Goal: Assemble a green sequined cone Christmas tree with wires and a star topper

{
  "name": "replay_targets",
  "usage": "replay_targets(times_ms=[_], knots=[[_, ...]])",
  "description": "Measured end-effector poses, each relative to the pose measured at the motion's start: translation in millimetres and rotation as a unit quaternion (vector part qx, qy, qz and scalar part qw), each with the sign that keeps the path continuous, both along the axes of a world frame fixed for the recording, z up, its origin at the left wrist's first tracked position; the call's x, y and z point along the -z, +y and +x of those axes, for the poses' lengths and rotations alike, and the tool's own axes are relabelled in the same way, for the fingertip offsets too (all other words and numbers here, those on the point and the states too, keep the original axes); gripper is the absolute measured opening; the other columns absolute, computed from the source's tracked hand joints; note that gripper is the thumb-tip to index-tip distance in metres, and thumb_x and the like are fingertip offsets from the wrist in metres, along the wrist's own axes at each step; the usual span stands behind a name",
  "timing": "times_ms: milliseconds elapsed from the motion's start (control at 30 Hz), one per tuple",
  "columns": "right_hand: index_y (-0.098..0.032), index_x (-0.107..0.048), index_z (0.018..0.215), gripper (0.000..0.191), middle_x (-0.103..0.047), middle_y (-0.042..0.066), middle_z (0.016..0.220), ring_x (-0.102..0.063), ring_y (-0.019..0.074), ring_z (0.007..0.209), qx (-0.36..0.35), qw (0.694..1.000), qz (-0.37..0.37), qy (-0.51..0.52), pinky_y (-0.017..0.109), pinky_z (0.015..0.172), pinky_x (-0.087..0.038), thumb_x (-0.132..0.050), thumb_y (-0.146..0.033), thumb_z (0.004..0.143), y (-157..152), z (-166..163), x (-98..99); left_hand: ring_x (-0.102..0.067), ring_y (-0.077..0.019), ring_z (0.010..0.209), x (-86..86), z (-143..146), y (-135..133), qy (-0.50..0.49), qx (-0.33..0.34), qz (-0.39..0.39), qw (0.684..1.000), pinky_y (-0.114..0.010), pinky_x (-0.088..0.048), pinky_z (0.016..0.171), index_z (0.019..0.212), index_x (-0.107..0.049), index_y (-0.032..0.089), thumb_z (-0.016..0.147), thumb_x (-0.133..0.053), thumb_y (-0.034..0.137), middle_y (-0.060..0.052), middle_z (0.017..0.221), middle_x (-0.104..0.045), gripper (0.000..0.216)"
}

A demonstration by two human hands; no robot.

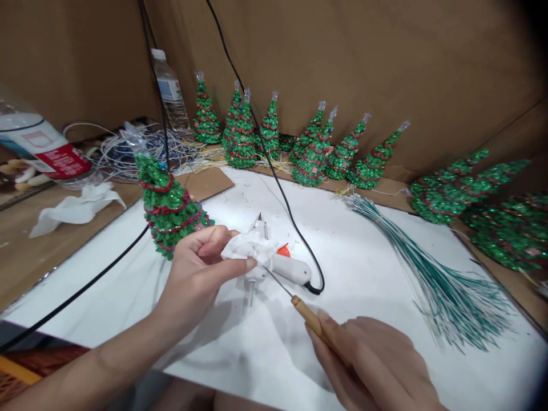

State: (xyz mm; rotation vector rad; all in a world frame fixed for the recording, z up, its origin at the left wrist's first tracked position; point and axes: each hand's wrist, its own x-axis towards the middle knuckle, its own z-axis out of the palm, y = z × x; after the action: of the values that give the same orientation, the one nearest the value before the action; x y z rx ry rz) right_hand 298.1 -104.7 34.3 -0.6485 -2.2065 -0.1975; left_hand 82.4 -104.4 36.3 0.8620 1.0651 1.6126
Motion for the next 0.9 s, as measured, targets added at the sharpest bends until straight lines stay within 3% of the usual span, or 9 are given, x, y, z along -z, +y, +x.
replay_targets(times_ms=[267,400,500,700,900], knots=[[-0.008,-0.061,0.078,0.010,-0.059,-0.001,0.045,-0.050,0.0092,0.037,-0.002,0.997,0.074,-0.016,0.025,0.038,-0.037,-0.068,-0.001,0.076,-0.8,0.7,-4.5,-0.035,-0.0039,0.051,-4.0,3.2,2.8,-0.030,0.006,-0.012,0.999,-0.013,-0.033,0.047,0.059,-0.018,0.018,0.059,-0.072,0.002,0.008,0.054,-0.033,0.056],[-0.009,-0.060,0.075,0.012,-0.054,-0.004,0.042,-0.046,0.0084,0.036,0.027,0.997,0.075,0.010,0.026,0.037,-0.035,-0.070,-0.002,0.074,-4.1,0.3,-1.9,-0.035,-0.0041,0.050,-4.0,2.0,2.6,-0.029,0.004,-0.020,0.999,-0.014,-0.032,0.046,0.059,-0.018,0.018,0.058,-0.073,0.003,0.008,0.055,-0.032,0.056],[-0.009,-0.061,0.074,0.012,-0.050,-0.006,0.040,-0.042,0.0072,0.034,-0.005,0.996,0.088,-0.017,0.025,0.035,-0.033,-0.069,-0.001,0.074,-0.7,3.2,-3.3,-0.034,-0.0046,0.051,-3.6,1.2,1.9,-0.023,0.003,-0.029,0.999,-0.015,-0.032,0.047,0.059,-0.019,0.018,0.058,-0.073,0.005,0.008,0.055,-0.031,0.056],[-0.012,-0.061,0.074,0.015,-0.052,-0.007,0.041,-0.042,0.0063,0.033,-0.022,0.996,0.077,-0.044,0.024,0.034,-0.036,-0.067,0.001,0.074,5.9,8.4,-9.4,-0.031,-0.0055,0.052,-5.3,0.5,1.3,-0.011,0.008,-0.058,0.998,-0.017,-0.028,0.048,0.060,-0.018,0.019,0.057,-0.074,0.009,0.007,0.057,-0.025,0.058],[-0.012,-0.066,0.079,0.008,-0.056,-0.004,0.046,-0.049,0.0086,0.036,-0.040,0.998,0.012,-0.042,0.024,0.036,-0.040,-0.065,-0.005,0.078,7.3,14.6,-17.8,-0.027,-0.0068,0.052,-4.8,-1.2,2.3,0.010,0.018,-0.072,0.997,-0.020,-0.022,0.047,0.060,-0.016,0.019,0.057,-0.073,0.010,0.006,0.058,-0.022,0.058]])
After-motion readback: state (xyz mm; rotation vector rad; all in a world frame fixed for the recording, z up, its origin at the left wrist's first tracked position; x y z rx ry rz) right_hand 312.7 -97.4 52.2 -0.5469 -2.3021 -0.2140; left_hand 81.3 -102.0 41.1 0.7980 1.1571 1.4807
